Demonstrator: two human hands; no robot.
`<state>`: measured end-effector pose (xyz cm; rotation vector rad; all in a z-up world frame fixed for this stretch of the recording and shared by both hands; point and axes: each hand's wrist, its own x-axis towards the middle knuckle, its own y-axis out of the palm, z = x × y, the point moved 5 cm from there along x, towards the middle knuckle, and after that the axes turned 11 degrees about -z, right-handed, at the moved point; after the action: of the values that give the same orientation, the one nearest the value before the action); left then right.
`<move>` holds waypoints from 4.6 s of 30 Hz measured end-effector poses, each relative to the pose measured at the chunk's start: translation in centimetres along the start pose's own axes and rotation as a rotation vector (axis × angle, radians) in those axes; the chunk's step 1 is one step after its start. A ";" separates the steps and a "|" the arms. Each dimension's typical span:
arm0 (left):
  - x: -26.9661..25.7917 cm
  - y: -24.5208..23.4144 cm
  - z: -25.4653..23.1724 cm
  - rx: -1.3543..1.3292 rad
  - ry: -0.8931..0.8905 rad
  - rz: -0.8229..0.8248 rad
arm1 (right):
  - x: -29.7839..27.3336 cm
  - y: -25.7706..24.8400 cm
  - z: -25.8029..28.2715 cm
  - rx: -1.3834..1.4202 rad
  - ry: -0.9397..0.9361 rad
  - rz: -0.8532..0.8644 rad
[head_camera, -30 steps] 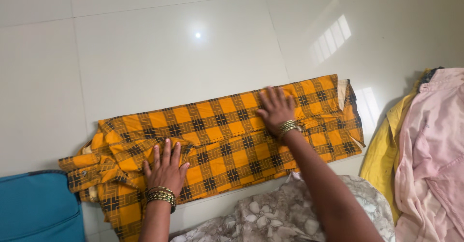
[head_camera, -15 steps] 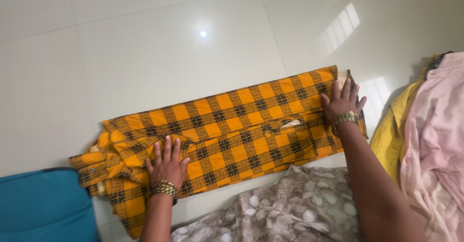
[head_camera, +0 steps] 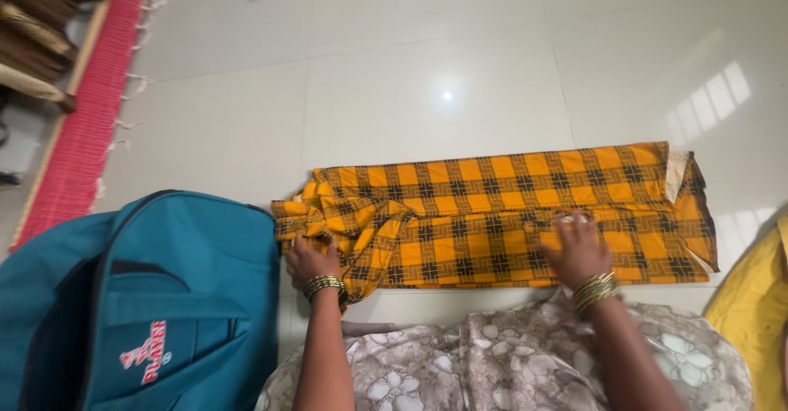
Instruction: The person folds a yellow checkered shirt by hand, laying it flat on the floor, folding the sleeves and sides inward, and smoothing it with their hands.
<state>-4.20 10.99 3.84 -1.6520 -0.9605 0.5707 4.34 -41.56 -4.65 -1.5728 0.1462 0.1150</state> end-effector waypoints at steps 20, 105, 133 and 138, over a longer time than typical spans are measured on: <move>-2.7 0.1 1.7 -1.355 -0.159 0.275 | -3.9 0.9 8.0 0.628 -0.232 0.135; -15.0 2.4 -16.0 0.000 1.039 0.346 | -3.5 -10.1 -13.4 2.310 0.031 -0.388; -12.7 -11.7 -2.4 0.017 0.619 0.405 | -25.2 -18.1 2.9 1.260 -0.394 0.367; -19.4 -16.1 3.3 -0.683 0.757 0.201 | -29.1 -10.6 5.0 1.538 0.122 0.674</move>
<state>-22.44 -1.82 16.15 -2.3294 -0.4281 -0.3158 -22.52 -35.93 10.59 0.0508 0.6719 0.3300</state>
